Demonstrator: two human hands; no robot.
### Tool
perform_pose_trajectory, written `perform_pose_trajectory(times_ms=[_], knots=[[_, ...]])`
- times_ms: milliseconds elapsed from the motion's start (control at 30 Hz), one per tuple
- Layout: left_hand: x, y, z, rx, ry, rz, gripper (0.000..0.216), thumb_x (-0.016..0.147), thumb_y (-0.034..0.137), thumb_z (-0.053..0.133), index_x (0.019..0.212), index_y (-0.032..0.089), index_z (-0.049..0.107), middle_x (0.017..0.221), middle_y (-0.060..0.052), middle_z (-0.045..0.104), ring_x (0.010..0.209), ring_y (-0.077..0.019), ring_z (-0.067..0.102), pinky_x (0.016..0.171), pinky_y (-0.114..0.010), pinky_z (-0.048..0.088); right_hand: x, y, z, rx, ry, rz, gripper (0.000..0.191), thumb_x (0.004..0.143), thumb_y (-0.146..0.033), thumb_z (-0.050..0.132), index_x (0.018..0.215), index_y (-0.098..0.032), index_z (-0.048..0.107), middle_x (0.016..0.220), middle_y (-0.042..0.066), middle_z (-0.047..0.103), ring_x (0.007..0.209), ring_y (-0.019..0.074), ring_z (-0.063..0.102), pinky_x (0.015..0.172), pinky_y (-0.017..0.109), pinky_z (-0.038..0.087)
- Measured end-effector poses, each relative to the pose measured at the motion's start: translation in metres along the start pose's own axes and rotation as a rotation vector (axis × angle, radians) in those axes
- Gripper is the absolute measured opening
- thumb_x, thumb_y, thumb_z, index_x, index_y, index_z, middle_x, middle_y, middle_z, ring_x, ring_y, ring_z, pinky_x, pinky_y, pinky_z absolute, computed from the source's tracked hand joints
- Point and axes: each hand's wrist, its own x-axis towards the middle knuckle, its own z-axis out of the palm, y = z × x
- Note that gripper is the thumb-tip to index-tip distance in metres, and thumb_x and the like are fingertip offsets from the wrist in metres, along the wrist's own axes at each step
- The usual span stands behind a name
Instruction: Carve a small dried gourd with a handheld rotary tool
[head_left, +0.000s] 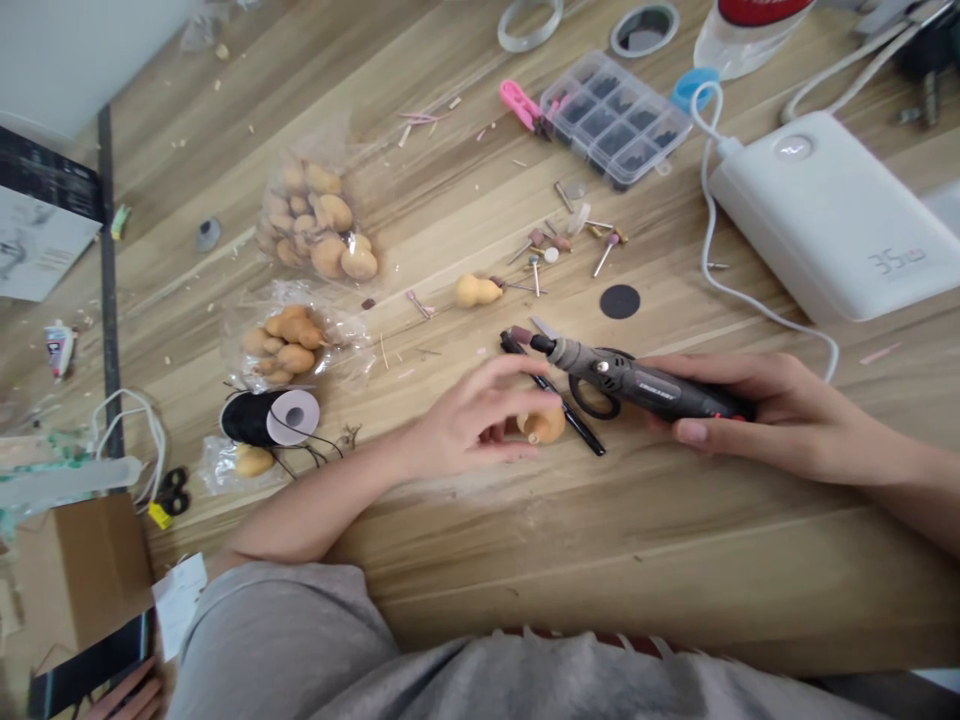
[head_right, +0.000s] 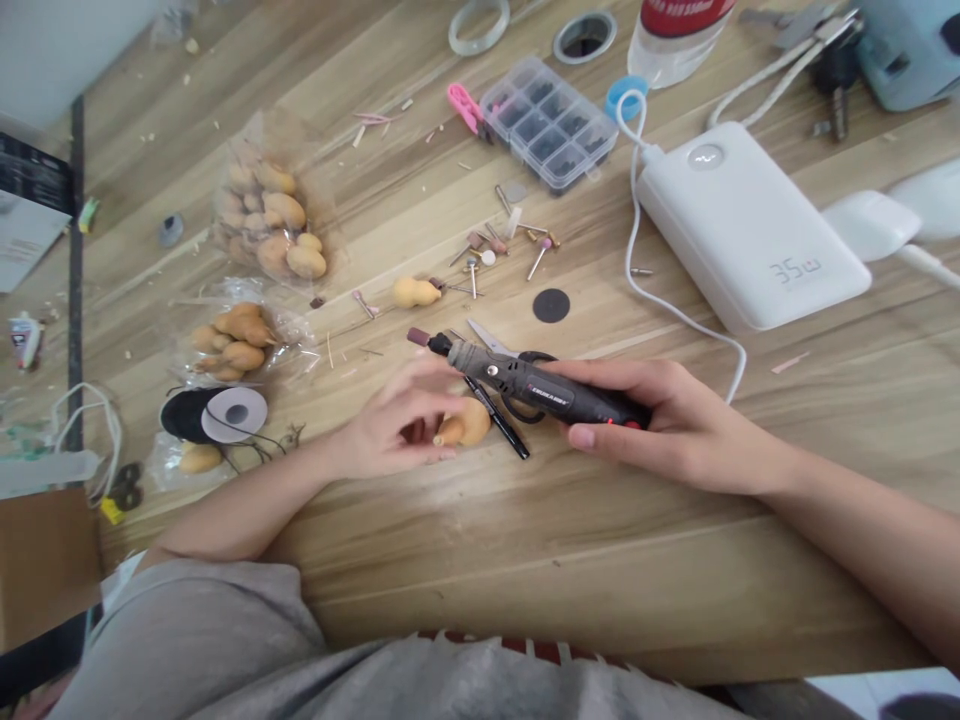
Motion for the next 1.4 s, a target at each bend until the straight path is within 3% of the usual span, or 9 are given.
perform_pose_trajectory(times_ms=[100, 233, 433, 567, 733, 833, 967, 1100, 1400], knots=[[0.0030, 0.0018, -0.0045, 0.106, -0.079, 0.094, 0.026, 0.085, 0.015, 0.063, 0.111, 0.019, 0.061, 0.126, -0.014, 0.050, 0.065, -0.0023, 0.054, 0.060, -0.018, 0.053, 0.0012, -0.0013, 0.0032, 0.044, 0.045, -0.017, 0.043, 0.082, -0.029, 0.070, 0.124, -0.033, 0.066, 0.079, -0.005, 0.072, 0.065, 0.0099, 0.064, 0.065, 0.016, 0.052], [0.0032, 0.0027, -0.0052, 0.106, 0.035, 0.074, 0.015, 0.082, 0.017, 0.067, 0.094, 0.014, 0.060, 0.113, -0.015, 0.059, 0.098, -0.0169, 0.064, 0.082, -0.029, 0.057, 0.0021, -0.0009, 0.0058, 0.071, 0.065, -0.022, 0.044, 0.081, -0.029, 0.072, 0.123, -0.035, 0.066, 0.079, -0.007, 0.073, 0.065, 0.0087, 0.064, 0.056, 0.013, 0.048], [0.0000, 0.0020, -0.0016, 0.031, 0.113, -0.001, 0.021, 0.077, 0.015, 0.071, 0.075, 0.014, 0.050, 0.101, -0.012, 0.064, 0.084, -0.0127, 0.066, 0.068, -0.021, 0.056, 0.0010, -0.0015, 0.0053, 0.082, 0.073, -0.009, 0.043, 0.080, -0.028, 0.072, 0.123, -0.034, 0.067, 0.078, -0.006, 0.072, 0.067, 0.0101, 0.065, 0.060, 0.015, 0.049], [0.0015, 0.0032, -0.0013, 0.087, 0.135, -0.011, 0.017, 0.078, 0.014, 0.069, 0.091, 0.014, 0.058, 0.094, -0.010, 0.065, 0.076, -0.0093, 0.063, 0.061, -0.016, 0.052, 0.0012, -0.0015, 0.0054, 0.069, 0.073, -0.011, 0.044, 0.080, -0.028, 0.072, 0.123, -0.037, 0.066, 0.077, -0.007, 0.072, 0.066, 0.0091, 0.064, 0.059, 0.013, 0.048], [0.0010, 0.0027, -0.0047, 0.149, 0.097, 0.019, 0.039, 0.081, 0.009, 0.057, 0.119, 0.016, 0.061, 0.108, -0.012, 0.068, 0.096, -0.0161, 0.066, 0.082, -0.026, 0.057, 0.0017, -0.0014, 0.0050, 0.062, 0.064, -0.004, 0.046, 0.080, -0.029, 0.073, 0.124, -0.040, 0.065, 0.079, -0.007, 0.072, 0.068, 0.0089, 0.065, 0.062, 0.013, 0.048], [-0.0011, 0.0020, -0.0062, -0.024, 0.091, -0.065, 0.041, 0.084, 0.007, 0.050, 0.122, 0.018, 0.062, 0.119, -0.013, 0.066, 0.099, -0.0171, 0.067, 0.076, -0.024, 0.058, 0.0015, -0.0026, 0.0042, 0.055, 0.058, -0.004, 0.044, 0.080, -0.030, 0.072, 0.123, -0.039, 0.066, 0.078, -0.008, 0.071, 0.065, 0.0075, 0.062, 0.058, 0.012, 0.047], [-0.0005, 0.0006, -0.0069, -0.531, 0.159, -0.356, 0.036, 0.088, 0.010, 0.046, 0.117, 0.020, 0.064, 0.118, -0.010, 0.066, 0.071, -0.0090, 0.067, 0.054, -0.018, 0.054, 0.0014, -0.0028, 0.0040, 0.065, 0.056, 0.011, 0.042, 0.081, -0.031, 0.071, 0.122, -0.035, 0.067, 0.075, -0.007, 0.069, 0.062, 0.0079, 0.060, 0.055, 0.013, 0.046], [0.0048, -0.0013, -0.0080, -0.880, 0.296, -0.433, 0.029, 0.084, 0.009, 0.052, 0.107, 0.024, 0.063, 0.108, -0.002, 0.071, 0.067, -0.0080, 0.067, 0.055, -0.018, 0.053, 0.0010, -0.0006, 0.0044, 0.098, 0.049, 0.032, 0.041, 0.083, -0.031, 0.070, 0.123, -0.037, 0.066, 0.075, -0.006, 0.069, 0.063, 0.0091, 0.061, 0.055, 0.015, 0.047], [0.0057, -0.0035, -0.0064, -0.813, 0.425, -0.481, 0.051, 0.074, 0.010, 0.070, 0.120, 0.025, 0.054, 0.109, -0.001, 0.067, 0.084, -0.0115, 0.070, 0.074, -0.022, 0.056, 0.0017, -0.0018, 0.0046, 0.080, 0.068, 0.022, 0.042, 0.081, -0.031, 0.071, 0.122, -0.040, 0.066, 0.076, -0.007, 0.071, 0.065, 0.0097, 0.063, 0.057, 0.015, 0.048]])
